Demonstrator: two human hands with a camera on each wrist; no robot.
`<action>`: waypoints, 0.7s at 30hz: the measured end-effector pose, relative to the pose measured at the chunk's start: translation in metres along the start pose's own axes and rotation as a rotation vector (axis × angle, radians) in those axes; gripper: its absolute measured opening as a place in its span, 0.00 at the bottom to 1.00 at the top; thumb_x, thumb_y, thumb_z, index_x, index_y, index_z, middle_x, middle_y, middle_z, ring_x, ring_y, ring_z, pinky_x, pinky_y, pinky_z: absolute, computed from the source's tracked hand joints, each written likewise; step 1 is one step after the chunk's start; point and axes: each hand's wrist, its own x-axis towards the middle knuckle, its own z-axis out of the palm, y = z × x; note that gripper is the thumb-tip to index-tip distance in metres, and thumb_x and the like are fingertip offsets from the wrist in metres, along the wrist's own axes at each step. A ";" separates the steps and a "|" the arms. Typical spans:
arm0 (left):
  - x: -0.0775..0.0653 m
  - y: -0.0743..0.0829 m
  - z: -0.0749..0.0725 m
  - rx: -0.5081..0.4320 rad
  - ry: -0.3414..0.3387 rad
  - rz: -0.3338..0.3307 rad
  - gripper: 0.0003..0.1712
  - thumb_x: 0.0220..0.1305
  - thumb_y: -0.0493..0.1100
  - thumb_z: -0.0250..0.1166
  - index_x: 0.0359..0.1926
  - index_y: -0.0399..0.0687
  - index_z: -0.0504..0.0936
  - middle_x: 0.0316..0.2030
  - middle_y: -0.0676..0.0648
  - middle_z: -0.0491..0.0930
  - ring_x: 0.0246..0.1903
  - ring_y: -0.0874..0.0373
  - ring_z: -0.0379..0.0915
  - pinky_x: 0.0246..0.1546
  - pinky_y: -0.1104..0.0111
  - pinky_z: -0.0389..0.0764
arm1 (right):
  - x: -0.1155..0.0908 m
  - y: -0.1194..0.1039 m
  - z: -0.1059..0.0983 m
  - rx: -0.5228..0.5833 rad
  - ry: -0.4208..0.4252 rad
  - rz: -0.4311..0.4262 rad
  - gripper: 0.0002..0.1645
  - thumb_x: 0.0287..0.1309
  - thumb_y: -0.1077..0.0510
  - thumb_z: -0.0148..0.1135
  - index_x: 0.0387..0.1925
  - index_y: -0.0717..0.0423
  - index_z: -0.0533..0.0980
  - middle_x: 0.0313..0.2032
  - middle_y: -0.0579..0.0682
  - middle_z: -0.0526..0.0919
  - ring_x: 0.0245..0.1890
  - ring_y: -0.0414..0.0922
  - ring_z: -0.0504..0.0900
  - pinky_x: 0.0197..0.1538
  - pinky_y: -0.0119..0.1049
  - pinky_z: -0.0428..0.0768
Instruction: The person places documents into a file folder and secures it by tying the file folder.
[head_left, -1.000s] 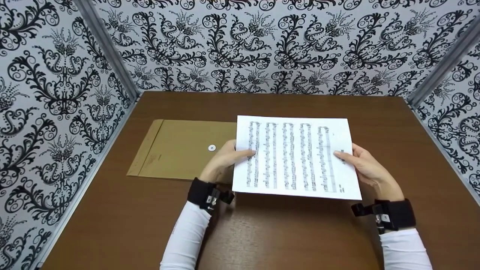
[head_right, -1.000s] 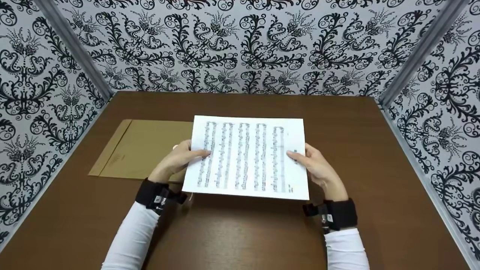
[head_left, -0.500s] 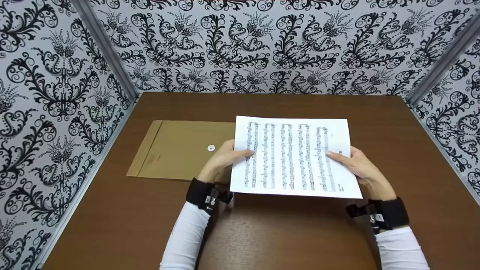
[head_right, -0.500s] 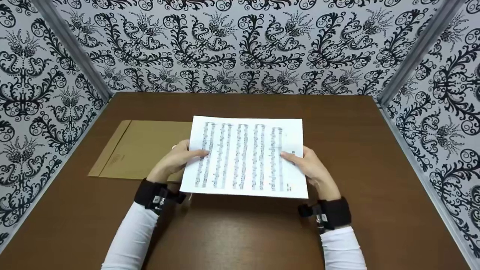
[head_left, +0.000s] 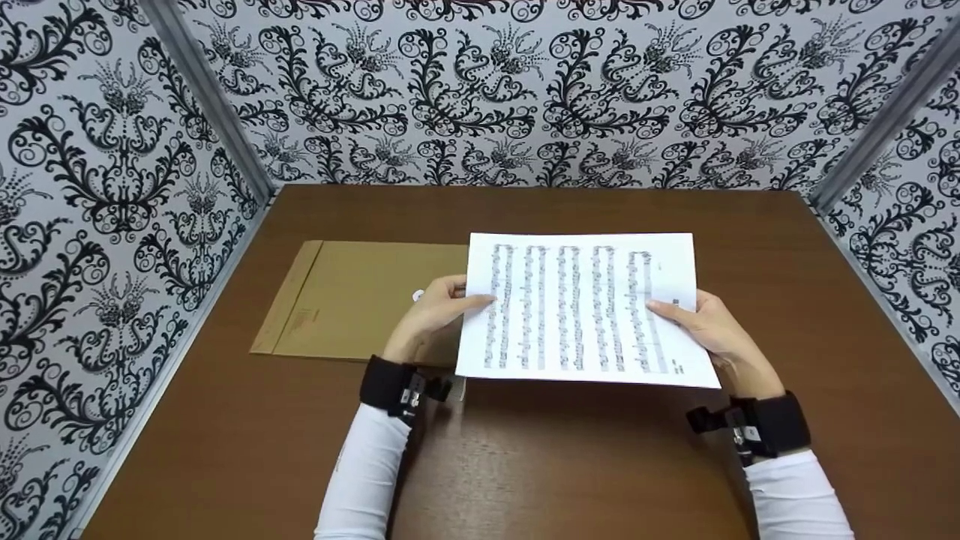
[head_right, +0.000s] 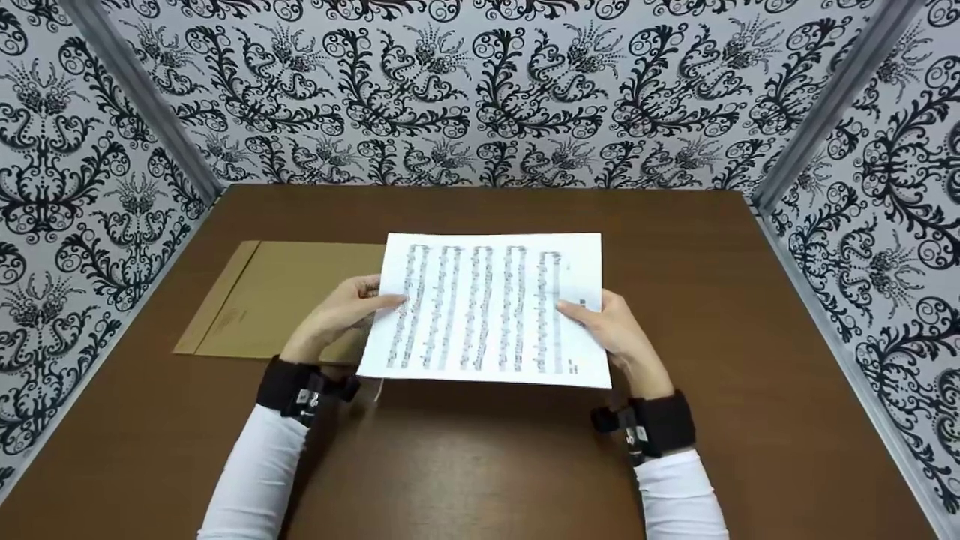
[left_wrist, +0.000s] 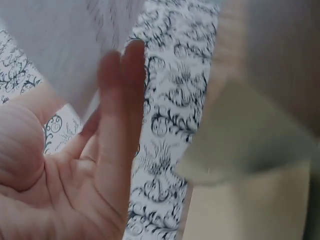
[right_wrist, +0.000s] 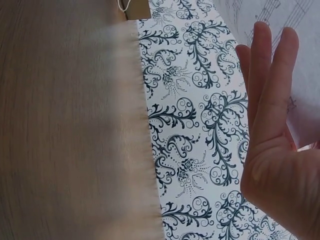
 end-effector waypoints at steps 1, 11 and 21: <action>-0.001 0.000 -0.002 0.015 0.019 0.003 0.22 0.69 0.39 0.65 0.61 0.33 0.78 0.50 0.34 0.87 0.34 0.63 0.85 0.34 0.75 0.83 | 0.001 0.000 0.000 -0.001 0.004 0.000 0.11 0.72 0.54 0.60 0.53 0.48 0.77 0.36 0.40 0.92 0.32 0.42 0.93 0.33 0.36 0.89; -0.004 -0.005 -0.014 0.258 0.214 0.032 0.23 0.68 0.38 0.66 0.61 0.32 0.79 0.53 0.31 0.85 0.41 0.43 0.87 0.40 0.59 0.89 | 0.016 -0.008 0.004 -0.095 0.040 0.015 0.24 0.71 0.51 0.62 0.60 0.60 0.73 0.34 0.35 0.90 0.31 0.39 0.92 0.33 0.34 0.88; -0.005 -0.011 -0.007 0.589 0.381 -0.057 0.30 0.62 0.48 0.72 0.62 0.39 0.80 0.51 0.39 0.88 0.52 0.43 0.86 0.56 0.51 0.83 | 0.031 -0.015 0.008 -0.148 0.055 0.043 0.33 0.71 0.50 0.61 0.66 0.70 0.68 0.32 0.33 0.88 0.30 0.37 0.91 0.35 0.33 0.88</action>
